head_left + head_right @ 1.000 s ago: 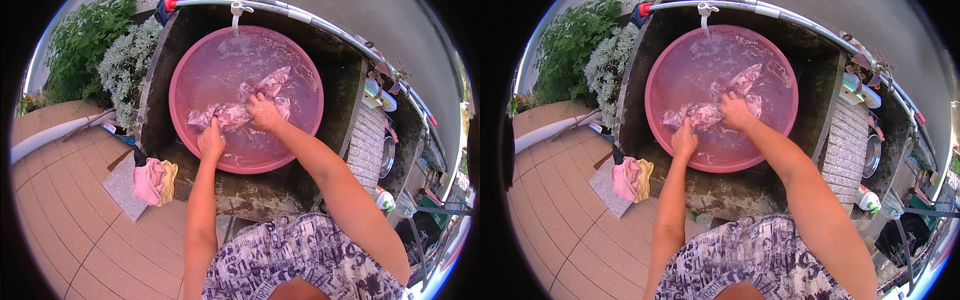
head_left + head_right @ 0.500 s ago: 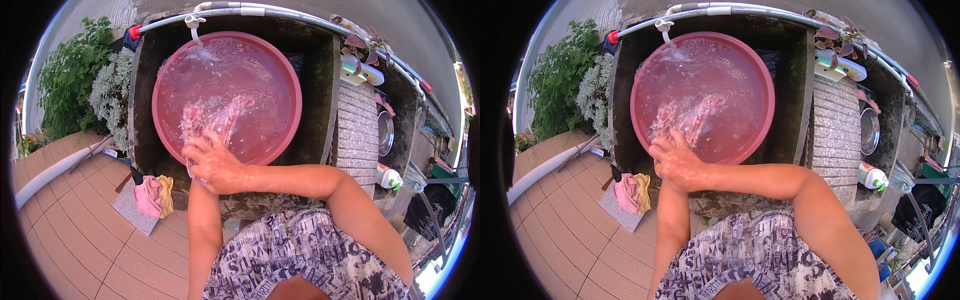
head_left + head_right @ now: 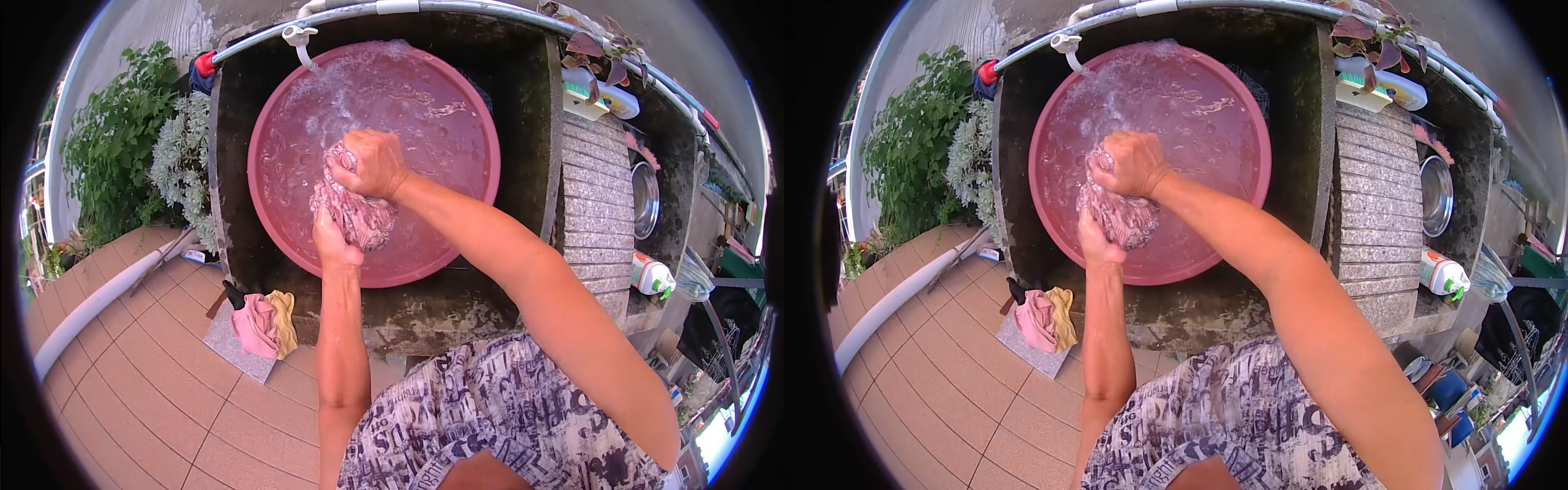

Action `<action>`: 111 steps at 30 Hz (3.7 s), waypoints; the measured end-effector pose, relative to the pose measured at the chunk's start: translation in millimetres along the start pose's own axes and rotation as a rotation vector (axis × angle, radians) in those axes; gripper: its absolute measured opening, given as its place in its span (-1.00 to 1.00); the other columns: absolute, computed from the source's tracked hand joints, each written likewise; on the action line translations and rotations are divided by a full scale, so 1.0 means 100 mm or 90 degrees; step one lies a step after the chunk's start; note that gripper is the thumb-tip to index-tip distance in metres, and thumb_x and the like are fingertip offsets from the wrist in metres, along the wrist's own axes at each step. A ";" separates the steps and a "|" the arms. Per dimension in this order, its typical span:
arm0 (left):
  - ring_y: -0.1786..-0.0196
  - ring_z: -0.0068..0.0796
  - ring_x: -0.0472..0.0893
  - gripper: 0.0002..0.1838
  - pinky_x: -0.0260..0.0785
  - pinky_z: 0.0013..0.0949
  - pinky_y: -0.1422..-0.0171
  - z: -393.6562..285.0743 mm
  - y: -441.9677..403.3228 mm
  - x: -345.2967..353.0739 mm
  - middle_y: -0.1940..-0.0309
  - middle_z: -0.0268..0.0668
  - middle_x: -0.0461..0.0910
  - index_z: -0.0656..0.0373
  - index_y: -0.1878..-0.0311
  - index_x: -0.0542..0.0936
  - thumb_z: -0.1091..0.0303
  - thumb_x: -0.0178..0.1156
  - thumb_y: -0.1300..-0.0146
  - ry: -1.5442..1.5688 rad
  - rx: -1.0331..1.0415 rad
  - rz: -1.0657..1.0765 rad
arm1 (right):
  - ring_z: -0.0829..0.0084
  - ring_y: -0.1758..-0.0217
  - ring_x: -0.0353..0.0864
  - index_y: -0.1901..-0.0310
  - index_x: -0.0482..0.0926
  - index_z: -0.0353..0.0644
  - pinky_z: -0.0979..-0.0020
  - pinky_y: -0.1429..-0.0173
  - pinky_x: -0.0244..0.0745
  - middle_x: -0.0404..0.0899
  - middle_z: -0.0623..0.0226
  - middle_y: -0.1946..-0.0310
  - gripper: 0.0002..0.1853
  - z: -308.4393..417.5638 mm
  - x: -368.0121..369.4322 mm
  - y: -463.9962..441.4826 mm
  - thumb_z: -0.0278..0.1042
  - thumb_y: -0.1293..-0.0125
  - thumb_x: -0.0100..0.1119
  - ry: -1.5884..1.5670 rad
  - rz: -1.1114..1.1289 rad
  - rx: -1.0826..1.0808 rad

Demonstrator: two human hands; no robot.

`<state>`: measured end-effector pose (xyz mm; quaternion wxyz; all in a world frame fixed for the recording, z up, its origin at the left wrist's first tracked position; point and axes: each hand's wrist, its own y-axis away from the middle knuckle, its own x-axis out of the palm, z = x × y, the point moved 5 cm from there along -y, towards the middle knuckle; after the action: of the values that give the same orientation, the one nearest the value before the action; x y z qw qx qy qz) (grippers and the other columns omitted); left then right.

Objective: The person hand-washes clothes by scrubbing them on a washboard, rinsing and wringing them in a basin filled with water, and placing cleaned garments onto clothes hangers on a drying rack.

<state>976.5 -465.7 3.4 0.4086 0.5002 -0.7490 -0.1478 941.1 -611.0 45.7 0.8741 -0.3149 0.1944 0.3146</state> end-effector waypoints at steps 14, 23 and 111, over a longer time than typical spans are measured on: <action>-0.08 -0.29 0.55 -0.55 0.36 -0.34 -0.22 0.26 -0.34 -0.84 -0.05 -0.23 0.56 0.28 -0.30 0.34 0.36 0.10 -0.40 -0.299 -0.109 -0.211 | -0.07 -0.14 0.44 0.20 0.62 -0.24 0.05 -0.13 0.43 0.46 -0.07 -0.04 -0.77 -0.87 0.25 0.83 -0.32 -0.13 0.18 0.249 0.400 0.313; -0.06 -0.35 0.58 -0.61 0.45 -0.28 -0.17 0.05 0.30 -0.05 -0.06 -0.26 0.57 0.26 -0.24 0.41 0.29 0.06 -0.44 0.051 -0.148 0.176 | 0.19 0.05 0.43 0.36 0.50 -0.14 0.15 0.06 0.31 0.45 0.22 0.17 -0.64 1.48 -0.07 0.96 -0.19 0.21 0.34 -0.186 0.239 -0.246; 0.29 0.01 0.62 -0.46 0.42 -0.07 0.14 -0.23 -1.49 -0.26 0.37 -0.02 0.66 0.30 0.30 0.63 -0.09 0.41 0.02 -0.884 0.313 -0.218 | -0.04 0.22 0.63 0.23 0.53 -0.14 0.03 0.13 0.51 0.65 0.05 0.37 -0.75 -1.70 0.06 -0.21 -0.13 -0.25 0.11 0.336 0.081 0.245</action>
<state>1092.3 -506.5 -88.1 -0.3088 0.4785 -0.7576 -0.3191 935.4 -735.9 -71.7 0.8159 -0.2017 0.4890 0.2334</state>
